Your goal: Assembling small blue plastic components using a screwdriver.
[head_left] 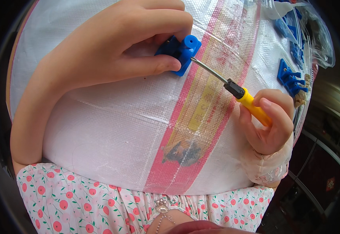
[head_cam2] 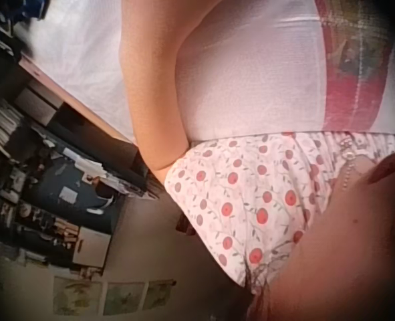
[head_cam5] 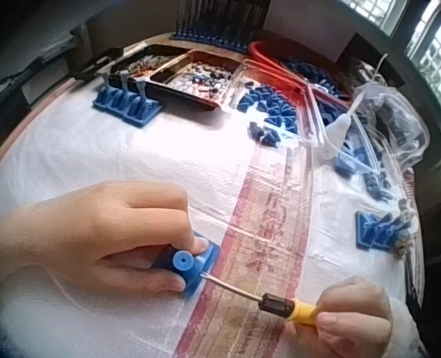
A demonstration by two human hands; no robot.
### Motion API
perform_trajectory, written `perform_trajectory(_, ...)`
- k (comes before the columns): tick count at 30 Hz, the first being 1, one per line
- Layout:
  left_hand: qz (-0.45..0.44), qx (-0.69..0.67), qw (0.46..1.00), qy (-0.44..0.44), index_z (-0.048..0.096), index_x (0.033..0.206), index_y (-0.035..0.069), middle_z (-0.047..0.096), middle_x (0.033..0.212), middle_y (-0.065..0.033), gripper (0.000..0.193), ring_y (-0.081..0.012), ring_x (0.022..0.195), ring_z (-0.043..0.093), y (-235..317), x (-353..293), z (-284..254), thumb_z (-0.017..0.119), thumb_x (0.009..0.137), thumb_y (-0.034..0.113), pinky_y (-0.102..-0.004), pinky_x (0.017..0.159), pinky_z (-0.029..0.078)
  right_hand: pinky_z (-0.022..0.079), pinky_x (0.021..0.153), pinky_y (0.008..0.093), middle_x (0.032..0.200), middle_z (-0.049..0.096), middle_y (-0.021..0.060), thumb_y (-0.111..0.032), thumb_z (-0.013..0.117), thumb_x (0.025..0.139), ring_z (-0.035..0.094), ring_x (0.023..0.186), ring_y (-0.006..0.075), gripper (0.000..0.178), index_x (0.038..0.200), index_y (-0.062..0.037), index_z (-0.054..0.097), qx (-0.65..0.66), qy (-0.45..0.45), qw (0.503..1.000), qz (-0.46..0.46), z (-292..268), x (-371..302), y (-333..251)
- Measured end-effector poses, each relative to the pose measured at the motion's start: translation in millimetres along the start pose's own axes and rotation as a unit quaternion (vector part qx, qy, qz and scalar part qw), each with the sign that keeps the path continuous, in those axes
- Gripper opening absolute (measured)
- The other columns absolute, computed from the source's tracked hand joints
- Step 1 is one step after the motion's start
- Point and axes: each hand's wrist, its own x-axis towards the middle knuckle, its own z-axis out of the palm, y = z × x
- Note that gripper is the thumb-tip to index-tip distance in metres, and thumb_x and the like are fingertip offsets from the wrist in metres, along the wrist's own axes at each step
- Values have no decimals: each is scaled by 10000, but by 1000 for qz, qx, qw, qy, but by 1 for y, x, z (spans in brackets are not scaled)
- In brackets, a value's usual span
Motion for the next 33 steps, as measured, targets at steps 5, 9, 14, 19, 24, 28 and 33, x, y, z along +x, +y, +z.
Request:
perform_trajectory(5,-25,13,1000,-9,565,928,42,520,784,-95,226,-200,661,492,4,-1,-1,687,831,205,-293,559,376,527,741,262,1028,557,131,104,755,661,599,866,204,589,1146,-85,479,-7,30,995,97,-3,-3,2)
perform_trajectory(9,-21,9,1000,3,564,925,43,517,775,-93,228,-201,659,492,6,2,2,690,828,205,-300,558,375,528,774,254,1022,585,119,75,781,656,622,897,199,507,1081,-51,536,-21,13,992,128,-6,-3,6)
perform_trajectory(14,-26,11,1000,-8,563,927,40,513,775,-92,235,-199,665,490,5,2,2,695,822,204,-308,562,370,537,705,256,890,620,135,12,782,687,644,794,215,384,1009,-22,576,-13,20,993,118,-5,0,2)
perform_trajectory(19,4,-3,1000,3,563,930,40,512,778,-94,237,-198,669,491,6,1,-2,689,827,212,-309,564,370,504,655,226,821,632,147,-8,769,718,635,713,192,342,997,21,574,31,25,992,119,-9,-5,-1)
perform_trajectory(24,33,-16,999,19,561,937,41,510,778,-92,240,-195,663,485,-1,0,4,683,834,219,-306,563,371,480,618,224,804,624,148,14,750,724,627,691,194,325,997,32,575,49,-3,992,120,-9,-1,0)
perform_trajectory(28,-15,1,1000,-10,562,939,42,512,779,-90,241,-193,663,486,4,0,0,684,834,221,-304,561,370,489,616,244,827,611,141,55,747,687,624,708,216,368,1010,12,578,36,-24,996,81,-8,6,1)
perform_trajectory(33,-29,23,999,-12,564,938,43,513,775,-89,238,-192,661,487,7,3,0,684,833,220,-300,560,369,500,624,262,893,595,132,93,746,645,616,748,228,430,1026,-28,587,-11,16,997,81,-1,1,3)
